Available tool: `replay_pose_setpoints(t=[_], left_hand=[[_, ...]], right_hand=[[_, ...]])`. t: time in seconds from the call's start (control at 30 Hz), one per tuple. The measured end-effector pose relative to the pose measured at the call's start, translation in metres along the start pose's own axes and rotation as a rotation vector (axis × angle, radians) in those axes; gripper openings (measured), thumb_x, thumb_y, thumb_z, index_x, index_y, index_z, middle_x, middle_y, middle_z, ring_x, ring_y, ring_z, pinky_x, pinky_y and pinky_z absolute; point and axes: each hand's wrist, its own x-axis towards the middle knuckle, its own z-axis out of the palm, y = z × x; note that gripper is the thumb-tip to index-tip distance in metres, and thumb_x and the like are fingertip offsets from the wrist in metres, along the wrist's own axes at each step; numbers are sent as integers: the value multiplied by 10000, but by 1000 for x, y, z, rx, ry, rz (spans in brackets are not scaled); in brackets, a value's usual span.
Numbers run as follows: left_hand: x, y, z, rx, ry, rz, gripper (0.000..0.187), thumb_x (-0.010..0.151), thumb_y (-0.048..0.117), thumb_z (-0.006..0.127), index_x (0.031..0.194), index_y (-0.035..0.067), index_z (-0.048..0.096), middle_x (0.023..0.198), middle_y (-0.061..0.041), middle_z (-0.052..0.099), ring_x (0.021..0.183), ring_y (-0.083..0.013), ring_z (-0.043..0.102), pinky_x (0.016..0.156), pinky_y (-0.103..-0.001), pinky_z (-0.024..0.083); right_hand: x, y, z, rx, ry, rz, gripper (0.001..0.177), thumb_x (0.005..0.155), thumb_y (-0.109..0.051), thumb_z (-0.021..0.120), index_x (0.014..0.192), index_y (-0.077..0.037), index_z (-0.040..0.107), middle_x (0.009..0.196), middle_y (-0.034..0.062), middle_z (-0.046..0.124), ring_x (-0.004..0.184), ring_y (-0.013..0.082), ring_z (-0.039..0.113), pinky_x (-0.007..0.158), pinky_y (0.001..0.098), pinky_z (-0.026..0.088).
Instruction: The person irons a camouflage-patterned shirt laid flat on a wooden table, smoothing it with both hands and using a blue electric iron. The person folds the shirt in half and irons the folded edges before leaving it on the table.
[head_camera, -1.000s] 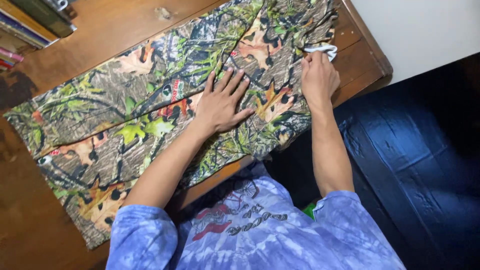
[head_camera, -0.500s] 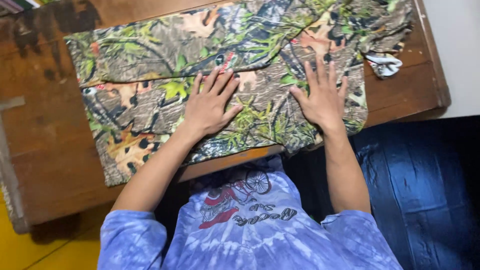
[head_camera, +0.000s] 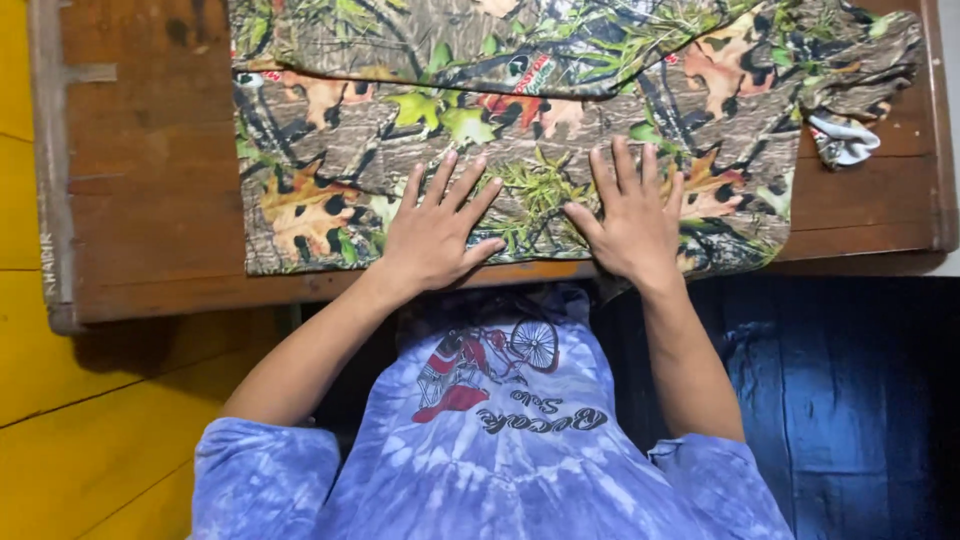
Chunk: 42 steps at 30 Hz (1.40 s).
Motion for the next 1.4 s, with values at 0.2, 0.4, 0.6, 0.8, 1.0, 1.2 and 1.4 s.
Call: replay_pose_setpoints(t=[0.2,0.4,0.6,0.8,1.0,1.2,1.4], left_hand=[[-17,-9,25,-55,226,147,573,1008,600,564,1431,214,574,1459,-67,518,1420,-340,404,1138,-561,312],[-10,19,27,19,557,261,293,1025,525,572,1065,264,697,960,47,607,937,-200,593,835,-374,465],[-6,26,32,55,654,380,214,1019,336,594,832,233,610,790,27,519,751,-196,548,742,-348,466],[-13,20,33,-21,652,492,181,1025,226,585,856,168,614,814,-14,532,723,-223,555,634,-332,463],[-45,-15,0,4,660,353,140,949,315,711,1004,186,706,908,-16,615,793,-229,616,659,-346,495],[-105,-64,-11,221,584,186,188,1056,349,611,958,219,706,903,11,617,824,-209,617,736,-328,506],[-116,-60,-20,292,600,137,169,1055,280,586,919,247,681,864,46,601,822,-167,618,753,-313,499]], right_hand=[[-6,9,17,19,88,-43,682,1018,-573,540,1582,-207,429,1676,74,304,1541,392,212,1173,720,145],[6,23,39,96,279,-171,528,1038,-450,624,1523,-257,544,1538,35,516,1459,333,406,1139,619,260],[5,13,34,47,245,-143,476,1052,-449,598,1484,-251,576,1567,33,486,1488,309,357,1154,618,193],[5,11,35,32,291,-149,464,1030,-442,635,1452,-252,602,1523,36,523,1462,290,392,1136,594,204],[-5,-9,35,93,496,-531,268,940,-350,794,1168,-217,751,1090,29,660,1063,264,603,977,456,385],[-12,-54,40,-25,524,-888,188,854,-368,818,975,-241,748,866,7,640,827,241,623,807,383,476],[-9,-63,38,-49,562,-993,125,834,-277,811,886,-220,713,803,18,620,773,238,613,839,385,489]])
